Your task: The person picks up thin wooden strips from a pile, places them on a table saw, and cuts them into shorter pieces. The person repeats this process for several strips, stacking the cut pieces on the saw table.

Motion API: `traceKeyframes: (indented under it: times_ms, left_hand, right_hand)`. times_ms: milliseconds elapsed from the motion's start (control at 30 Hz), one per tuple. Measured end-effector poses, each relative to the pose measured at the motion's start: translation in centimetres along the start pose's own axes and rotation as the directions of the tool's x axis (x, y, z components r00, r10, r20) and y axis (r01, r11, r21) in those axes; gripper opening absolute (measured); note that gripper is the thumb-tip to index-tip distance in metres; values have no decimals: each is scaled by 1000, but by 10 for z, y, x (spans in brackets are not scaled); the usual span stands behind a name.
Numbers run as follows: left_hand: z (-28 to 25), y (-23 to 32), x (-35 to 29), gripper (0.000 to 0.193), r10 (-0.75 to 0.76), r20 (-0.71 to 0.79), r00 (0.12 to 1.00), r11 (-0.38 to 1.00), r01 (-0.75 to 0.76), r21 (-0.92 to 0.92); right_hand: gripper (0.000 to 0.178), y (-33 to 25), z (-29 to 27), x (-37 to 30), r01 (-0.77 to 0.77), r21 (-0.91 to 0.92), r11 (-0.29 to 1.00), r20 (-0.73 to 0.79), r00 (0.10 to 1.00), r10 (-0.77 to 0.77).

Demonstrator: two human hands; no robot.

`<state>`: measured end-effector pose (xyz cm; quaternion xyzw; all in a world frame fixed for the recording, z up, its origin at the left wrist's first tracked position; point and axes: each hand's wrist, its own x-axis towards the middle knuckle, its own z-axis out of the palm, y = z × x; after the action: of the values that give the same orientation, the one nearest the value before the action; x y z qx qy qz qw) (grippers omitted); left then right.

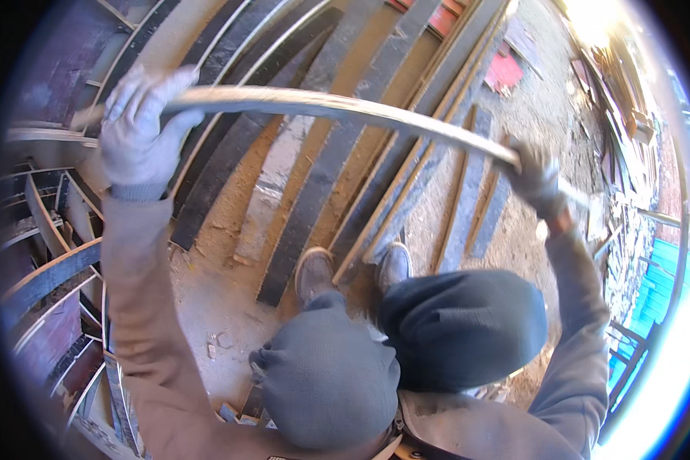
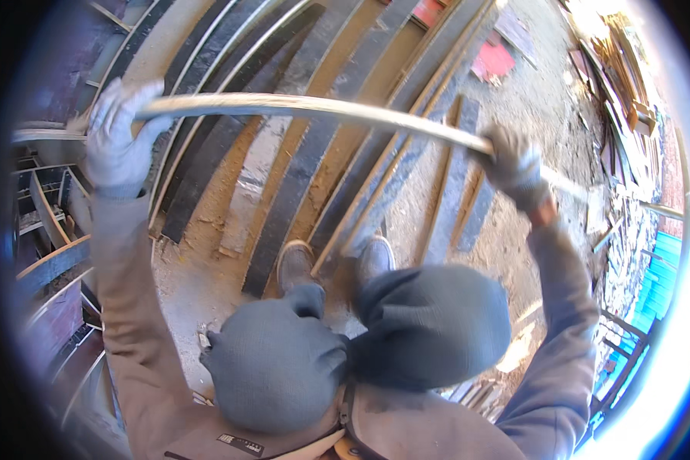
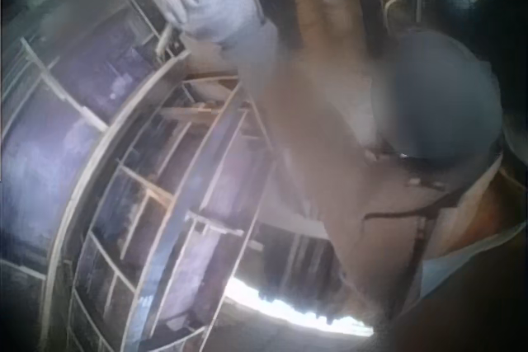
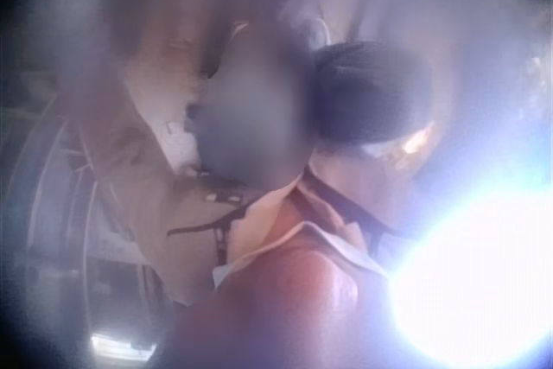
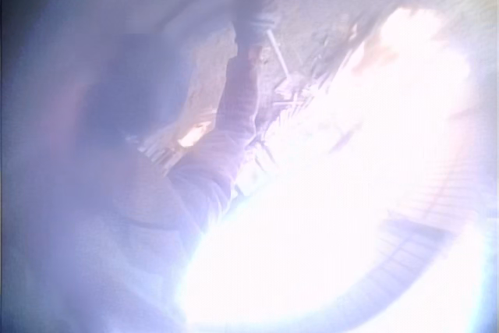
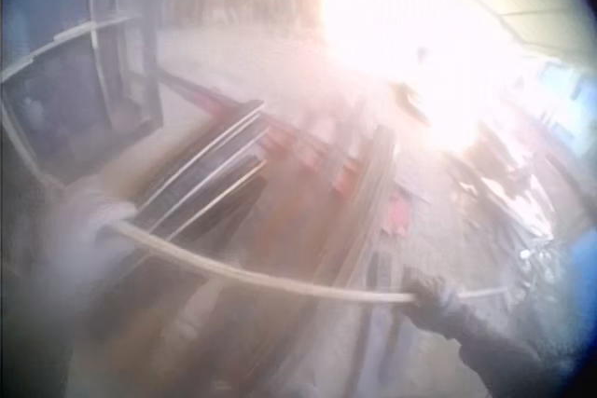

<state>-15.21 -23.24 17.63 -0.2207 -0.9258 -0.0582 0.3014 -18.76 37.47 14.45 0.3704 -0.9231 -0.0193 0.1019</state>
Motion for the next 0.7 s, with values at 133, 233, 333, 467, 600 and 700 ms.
traceKeyframes:
  times_ms: [133,233,333,467,600,700]
  left_hand:
    - [53,18,9,100,-433,-357,828,900,375,-222]
    - [104,48,13,101,-843,132,521,203,536,-820]
    - [136,93,31,76,-545,456,703,-109,480,-870]
    - [153,167,65,48,-427,692,582,-738,217,-639]
    - [160,182,88,42,-492,724,484,-677,310,-668]
    - [169,188,91,40,-536,710,458,-554,444,-704]
  right_hand:
    - [37,-51,8,-71,-297,525,797,265,948,179]
    - [57,-95,4,-91,-487,675,554,408,872,270]
    - [70,-111,11,-85,-557,702,443,497,829,255]
    - [76,-108,15,-84,-716,617,326,700,689,187]
    - [76,-109,29,-98,-819,552,-156,833,534,142]
    - [74,-115,50,-125,-825,413,-387,903,425,57]
